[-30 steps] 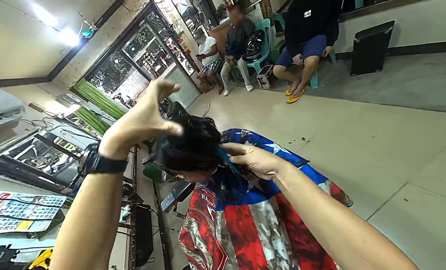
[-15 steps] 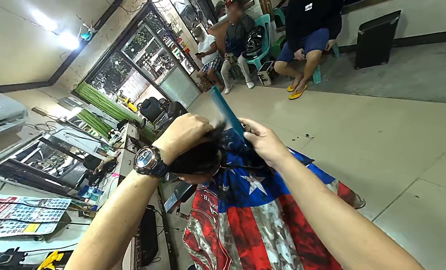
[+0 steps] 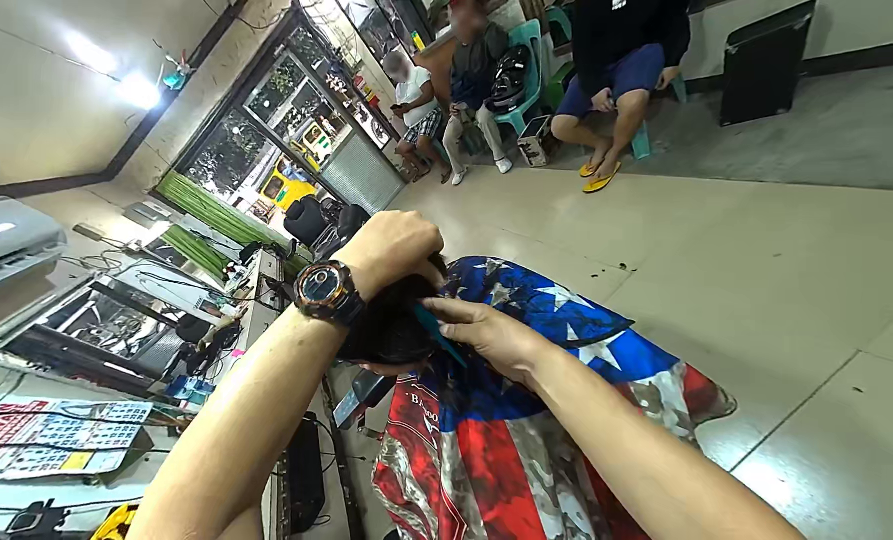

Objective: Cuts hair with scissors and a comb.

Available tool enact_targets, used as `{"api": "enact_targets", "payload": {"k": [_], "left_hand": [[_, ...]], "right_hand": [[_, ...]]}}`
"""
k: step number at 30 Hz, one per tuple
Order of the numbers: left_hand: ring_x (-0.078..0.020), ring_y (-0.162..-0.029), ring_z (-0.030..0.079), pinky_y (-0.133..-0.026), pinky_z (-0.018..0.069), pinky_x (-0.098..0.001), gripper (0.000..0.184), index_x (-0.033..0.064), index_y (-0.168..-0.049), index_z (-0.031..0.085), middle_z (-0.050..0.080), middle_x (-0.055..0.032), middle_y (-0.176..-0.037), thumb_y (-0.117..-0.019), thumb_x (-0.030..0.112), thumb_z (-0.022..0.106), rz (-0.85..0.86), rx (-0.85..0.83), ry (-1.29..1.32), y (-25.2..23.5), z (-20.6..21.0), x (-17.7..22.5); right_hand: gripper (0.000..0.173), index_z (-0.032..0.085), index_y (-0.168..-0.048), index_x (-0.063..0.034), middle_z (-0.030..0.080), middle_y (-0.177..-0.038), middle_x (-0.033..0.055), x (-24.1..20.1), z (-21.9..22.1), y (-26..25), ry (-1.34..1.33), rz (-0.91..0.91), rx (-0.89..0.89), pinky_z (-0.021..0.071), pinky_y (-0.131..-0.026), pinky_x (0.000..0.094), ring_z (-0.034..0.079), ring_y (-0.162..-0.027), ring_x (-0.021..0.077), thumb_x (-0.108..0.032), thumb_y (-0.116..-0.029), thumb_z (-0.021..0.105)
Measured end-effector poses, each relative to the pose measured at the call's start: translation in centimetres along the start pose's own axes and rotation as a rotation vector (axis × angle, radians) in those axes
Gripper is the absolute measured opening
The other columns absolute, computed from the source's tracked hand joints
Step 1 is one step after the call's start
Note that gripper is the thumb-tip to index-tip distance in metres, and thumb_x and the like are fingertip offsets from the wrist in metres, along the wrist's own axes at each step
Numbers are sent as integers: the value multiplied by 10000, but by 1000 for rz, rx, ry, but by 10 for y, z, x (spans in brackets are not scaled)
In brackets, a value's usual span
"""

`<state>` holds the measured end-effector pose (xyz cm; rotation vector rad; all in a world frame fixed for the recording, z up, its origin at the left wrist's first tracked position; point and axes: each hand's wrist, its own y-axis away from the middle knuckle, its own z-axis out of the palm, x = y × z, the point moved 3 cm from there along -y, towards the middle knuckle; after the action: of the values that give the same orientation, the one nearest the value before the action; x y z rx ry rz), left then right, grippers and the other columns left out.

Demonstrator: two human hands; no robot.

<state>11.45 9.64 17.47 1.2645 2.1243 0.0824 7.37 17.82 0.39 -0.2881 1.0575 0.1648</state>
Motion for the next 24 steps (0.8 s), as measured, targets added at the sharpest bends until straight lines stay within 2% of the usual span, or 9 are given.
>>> {"api": "enact_targets", "payload": {"k": [3,4,6,8,13,16,19,21,24], "left_hand": [[-340,-847,699,-760,543,-609,533,93,-1141,700,713,-126,-875,-867,547,754,-100,93,205,2,-17,-13],[-314,-874,707,-801,565,-581,633,73,-1308,623,720,-130,-958,-879,518,758,-99,190,311,9,-24,-22],[-232,-1020,702,-893,593,-456,738,69,-1434,461,681,-111,-1192,-875,418,793,-146,326,586,29,-39,-44],[-194,-1134,669,-947,579,-400,695,81,-1357,456,643,-81,-1298,-816,323,821,-182,359,806,56,-45,-65],[-221,-1476,381,-1164,372,-498,374,242,-979,749,495,-16,-1539,-712,493,824,-42,-43,676,87,-23,-59],[-281,-1406,452,-1179,351,-501,239,233,-830,788,659,-76,-1303,-741,444,860,55,-70,617,65,-6,-39],[-106,-1034,646,-912,517,-392,117,266,-871,820,739,55,-967,-827,373,836,61,-130,582,45,-1,-27],[-40,-911,689,-832,562,-341,87,255,-948,829,760,88,-910,-889,309,794,65,-155,589,38,-6,-21],[-7,-921,698,-845,575,-312,101,243,-981,830,774,101,-946,-921,291,764,68,-165,592,36,-15,-13]], "right_hand": [[410,574,-1425,-185,665,-1086,49,0,-3,-2,-180,79,-147,534,-677,218,632,-812,95,-64,-1044,488],[420,555,-1444,-193,658,-1075,53,2,-5,-3,-219,87,-180,536,-663,219,627,-793,99,-75,-1047,487],[412,548,-1440,-190,644,-1043,50,6,-9,-7,-260,76,-209,550,-661,231,627,-787,106,-98,-1040,507],[405,556,-1424,-192,636,-1041,44,7,-12,-8,-295,64,-216,552,-661,242,624,-792,108,-101,-1031,515],[414,563,-1420,-214,629,-1032,37,9,-19,-6,-331,47,-210,541,-663,239,617,-804,104,-92,-1027,519],[409,559,-1422,-202,638,-1050,45,10,-22,-3,-318,30,-177,541,-669,237,620,-804,105,-92,-1031,512],[393,580,-1408,-191,649,-1031,48,6,-25,3,-302,5,-145,533,-671,231,618,-798,101,-85,-1035,513],[383,590,-1398,-182,655,-1019,48,6,-29,7,-298,-17,-140,532,-668,223,622,-799,96,-85,-1037,508],[370,594,-1400,-181,662,-1026,37,5,-33,13,-297,-31,-134,534,-673,213,630,-820,88,-108,-1046,512]]}}
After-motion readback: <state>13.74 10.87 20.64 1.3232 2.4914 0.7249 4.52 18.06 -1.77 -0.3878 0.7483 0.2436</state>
